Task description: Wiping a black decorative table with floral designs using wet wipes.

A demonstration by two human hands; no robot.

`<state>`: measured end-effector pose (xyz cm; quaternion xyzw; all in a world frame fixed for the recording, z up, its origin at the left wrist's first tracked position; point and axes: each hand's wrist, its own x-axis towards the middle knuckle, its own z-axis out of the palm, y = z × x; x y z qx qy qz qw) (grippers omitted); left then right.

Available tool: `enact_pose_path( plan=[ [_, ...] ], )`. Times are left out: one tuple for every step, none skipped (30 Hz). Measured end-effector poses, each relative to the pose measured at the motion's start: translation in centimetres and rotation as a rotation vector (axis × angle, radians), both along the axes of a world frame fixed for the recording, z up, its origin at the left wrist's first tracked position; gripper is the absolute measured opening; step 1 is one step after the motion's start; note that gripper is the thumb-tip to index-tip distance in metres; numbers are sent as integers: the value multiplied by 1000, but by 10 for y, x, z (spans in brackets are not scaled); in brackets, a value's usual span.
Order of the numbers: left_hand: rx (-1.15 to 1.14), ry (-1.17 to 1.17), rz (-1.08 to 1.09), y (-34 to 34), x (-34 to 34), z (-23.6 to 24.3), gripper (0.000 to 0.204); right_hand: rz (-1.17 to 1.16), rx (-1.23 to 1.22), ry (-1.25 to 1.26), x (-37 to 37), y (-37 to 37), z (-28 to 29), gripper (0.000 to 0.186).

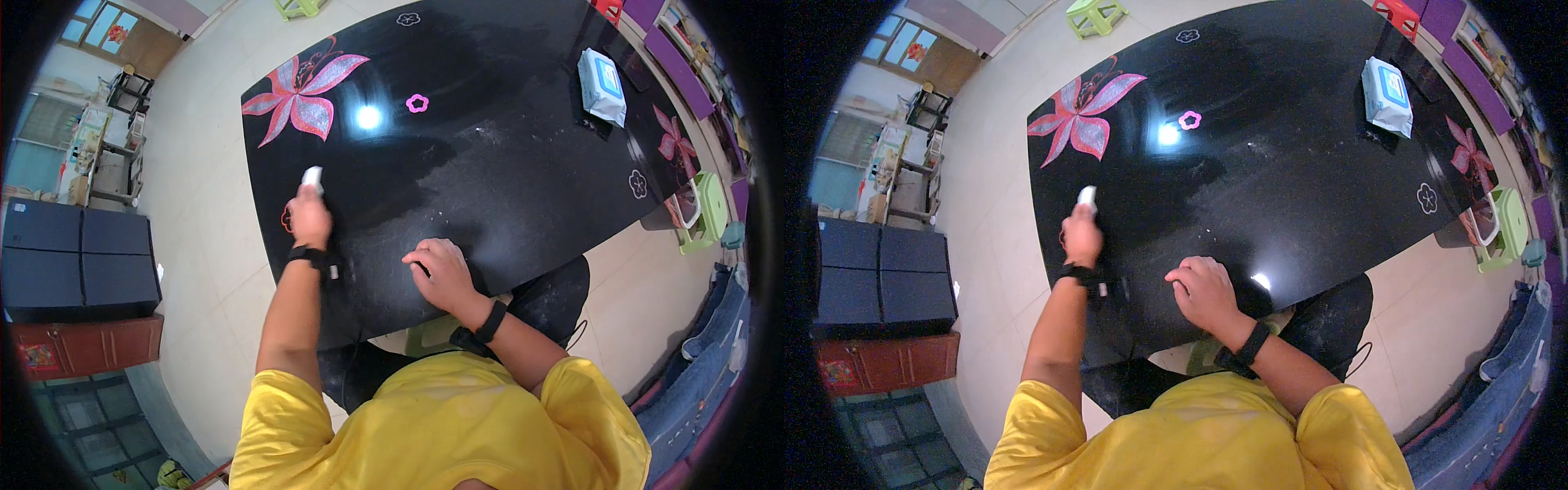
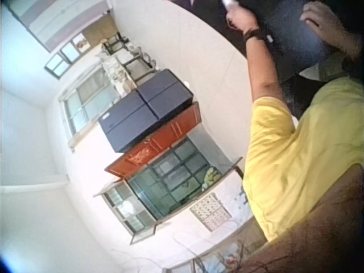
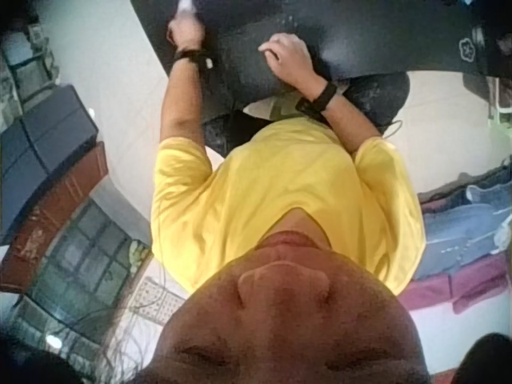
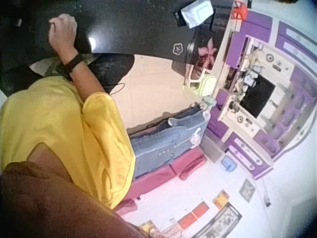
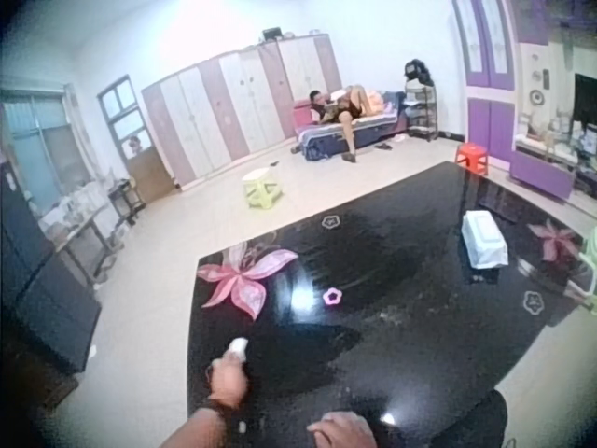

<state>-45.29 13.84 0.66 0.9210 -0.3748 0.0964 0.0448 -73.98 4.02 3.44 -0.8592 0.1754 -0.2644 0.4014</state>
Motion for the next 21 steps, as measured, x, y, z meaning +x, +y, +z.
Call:
enact_pose_path(
  plan=[
    [-41, 56, -29, -24, -23, 3, 21, -2, -3, 6, -2, 0, 0, 11],
    [-83, 110, -56, -49, -48, 8, 19, -8, -14, 26, -4, -1, 1, 11],
    [-95, 205, -68, -70, -71, 13, 20, -11, -26, 44, -6, -1, 2, 11],
    [-109, 299, -80, -89, -90, 15, 23, -10, -32, 46, -8, -1, 2, 11],
    [-95, 286, -200, -103, -103, 11, 23, -17, -52, 39, -9, 0, 2, 11],
    [-79, 274, -322, -112, -114, 6, 23, -27, -71, 35, -10, 1, 2, 10],
    [-76, 330, -459, -119, -124, 11, 24, -34, -86, 42, -12, 1, 6, 10],
    [-72, 385, -595, -122, -131, 19, 25, -30, -90, 41, -13, 0, 9, 10],
    [-193, 442, -693, -120, -129, 10, 27, -29, -93, 47, -15, 0, 10, 10],
    [-196, 441, -685, -118, -122, 12, 27, -27, -96, 54, -17, -1, 10, 10],
    [-300, 617, -639, -115, -108, 17, 28, -23, -97, 55, -19, -4, 11, 10],
    [-402, 791, -586, -106, -93, 22, 29, -27, -103, 47, -20, -6, 11, 10],
    [-478, 625, -513, -89, -76, 24, 27, -32, -105, 38, -20, -7, 10, 9],
    [-549, 456, -438, -68, -53, 27, 26, -27, -101, 37, -19, -6, 10, 9],
    [-609, 502, -281, -40, -23, 19, 23, -20, -105, 32, -17, -4, 9, 10],
    [-522, 362, -171, -12, -3, 21, 23, -19, -106, 34, -15, -2, 6, 11],
    [-424, 330, -20, 24, 25, 16, 22, -7, -101, 26, -11, 1, 7, 11],
    [-326, 299, 130, 53, 44, 6, 21, 30, -105, 28, -6, 6, 6, 12],
    [-281, 319, 252, 65, 46, 0, 20, 57, -110, 40, -4, 8, 5, 13],
    [-237, 336, 375, 76, 44, -5, 18, 60, -108, 40, -1, 10, 3, 13],
    [-125, 119, 256, 77, 31, -20, 17, 62, -104, 41, 0, 12, 3, 15]
  ],
)
